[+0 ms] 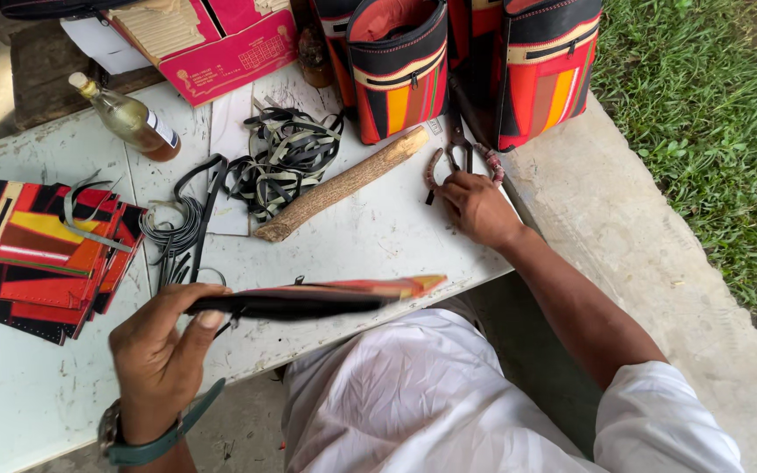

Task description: The person works at an outdoor table on a colorful patchwork leather bag. They turn the bag inside out, work the seam and edges by hand, thread a needle, and hand-stitch the bag opening, pressing the leather flat as they sew.

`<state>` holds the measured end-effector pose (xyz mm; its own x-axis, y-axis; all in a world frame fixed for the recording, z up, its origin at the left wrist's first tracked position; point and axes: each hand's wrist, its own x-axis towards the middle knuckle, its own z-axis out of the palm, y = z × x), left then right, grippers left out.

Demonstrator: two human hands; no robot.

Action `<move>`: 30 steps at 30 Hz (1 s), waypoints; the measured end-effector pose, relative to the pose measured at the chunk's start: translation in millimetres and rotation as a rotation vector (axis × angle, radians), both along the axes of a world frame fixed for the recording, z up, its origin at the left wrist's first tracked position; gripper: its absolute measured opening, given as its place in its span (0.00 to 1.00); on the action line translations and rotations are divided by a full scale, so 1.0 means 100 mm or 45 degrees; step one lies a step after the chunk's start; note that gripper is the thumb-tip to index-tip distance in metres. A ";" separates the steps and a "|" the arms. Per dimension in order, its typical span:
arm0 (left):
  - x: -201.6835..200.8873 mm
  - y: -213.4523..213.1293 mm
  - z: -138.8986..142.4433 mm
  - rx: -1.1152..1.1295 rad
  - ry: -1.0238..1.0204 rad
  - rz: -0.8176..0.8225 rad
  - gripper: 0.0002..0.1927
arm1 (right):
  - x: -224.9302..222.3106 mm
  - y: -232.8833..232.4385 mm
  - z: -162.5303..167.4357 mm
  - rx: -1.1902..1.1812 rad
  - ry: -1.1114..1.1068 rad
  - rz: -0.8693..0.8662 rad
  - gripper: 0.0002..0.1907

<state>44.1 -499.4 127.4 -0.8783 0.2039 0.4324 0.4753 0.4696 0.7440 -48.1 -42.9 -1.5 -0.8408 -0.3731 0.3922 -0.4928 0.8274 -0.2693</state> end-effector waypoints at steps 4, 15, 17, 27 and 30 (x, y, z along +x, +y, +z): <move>-0.22 0.19 -0.26 0.399 -0.209 -0.152 0.11 | 0.02 0.00 0.21 -0.217 0.049 -0.092 0.18; -0.57 0.81 -0.26 0.456 -0.058 -0.190 0.08 | 0.75 -0.74 1.43 -0.640 0.209 0.060 0.27; -0.54 0.94 -0.21 0.426 0.006 -0.202 0.07 | 0.79 -0.92 1.56 -0.483 0.343 0.110 0.28; -0.50 1.20 0.03 0.159 0.392 -0.294 0.09 | 0.76 -0.96 1.71 -0.415 0.289 0.160 0.24; -0.51 1.20 0.07 0.088 0.405 -0.362 0.10 | 0.74 -0.86 1.73 -0.286 0.360 0.246 0.19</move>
<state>-6.4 -379.8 134.2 -0.6120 0.3795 0.6939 0.7895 0.2411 0.5645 25.4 -128.8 171.1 -0.6112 -0.3919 0.6877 -0.7137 0.6485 -0.2647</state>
